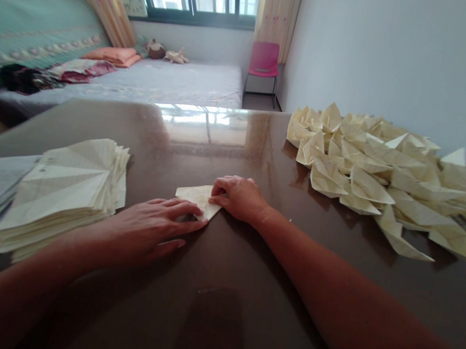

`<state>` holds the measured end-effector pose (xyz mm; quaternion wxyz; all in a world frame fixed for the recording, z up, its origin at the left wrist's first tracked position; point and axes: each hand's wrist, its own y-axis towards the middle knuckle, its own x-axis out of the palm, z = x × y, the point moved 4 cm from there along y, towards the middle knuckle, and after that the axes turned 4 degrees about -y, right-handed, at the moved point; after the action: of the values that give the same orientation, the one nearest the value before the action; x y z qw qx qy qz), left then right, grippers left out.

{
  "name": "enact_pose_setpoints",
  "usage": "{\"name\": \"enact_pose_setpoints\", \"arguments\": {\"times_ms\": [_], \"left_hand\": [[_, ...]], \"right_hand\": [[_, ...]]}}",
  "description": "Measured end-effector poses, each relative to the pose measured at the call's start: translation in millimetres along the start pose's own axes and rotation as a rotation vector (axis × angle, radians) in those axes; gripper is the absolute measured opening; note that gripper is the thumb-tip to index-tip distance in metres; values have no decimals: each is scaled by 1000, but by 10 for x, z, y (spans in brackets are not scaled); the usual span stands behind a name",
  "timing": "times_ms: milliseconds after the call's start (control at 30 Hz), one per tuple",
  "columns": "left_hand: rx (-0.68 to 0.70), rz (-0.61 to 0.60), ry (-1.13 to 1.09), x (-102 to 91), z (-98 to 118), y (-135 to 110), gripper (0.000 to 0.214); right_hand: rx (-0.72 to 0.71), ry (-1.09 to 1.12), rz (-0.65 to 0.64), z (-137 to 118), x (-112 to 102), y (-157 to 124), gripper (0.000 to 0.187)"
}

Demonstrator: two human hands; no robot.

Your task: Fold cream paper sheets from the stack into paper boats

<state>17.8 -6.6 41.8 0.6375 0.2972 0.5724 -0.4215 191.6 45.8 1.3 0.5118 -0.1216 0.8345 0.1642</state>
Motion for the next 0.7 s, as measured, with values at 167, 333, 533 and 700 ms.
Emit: {"name": "enact_pose_setpoints", "arguments": {"times_ms": [167,333,533,700], "left_hand": [[-23,-4,36,35,13,20,41],[-36,25,60,62,37,34,40],[-46,23,115,46,77,54,36],[-115,87,166,117,145,145,24]], "right_hand": [[50,-45,10,-44,-4,-6,11],[66,-45,9,-52,11,-4,12],[14,-17,66,-29,23,-19,12],[-37,-142,117,4,23,4,28]]}}
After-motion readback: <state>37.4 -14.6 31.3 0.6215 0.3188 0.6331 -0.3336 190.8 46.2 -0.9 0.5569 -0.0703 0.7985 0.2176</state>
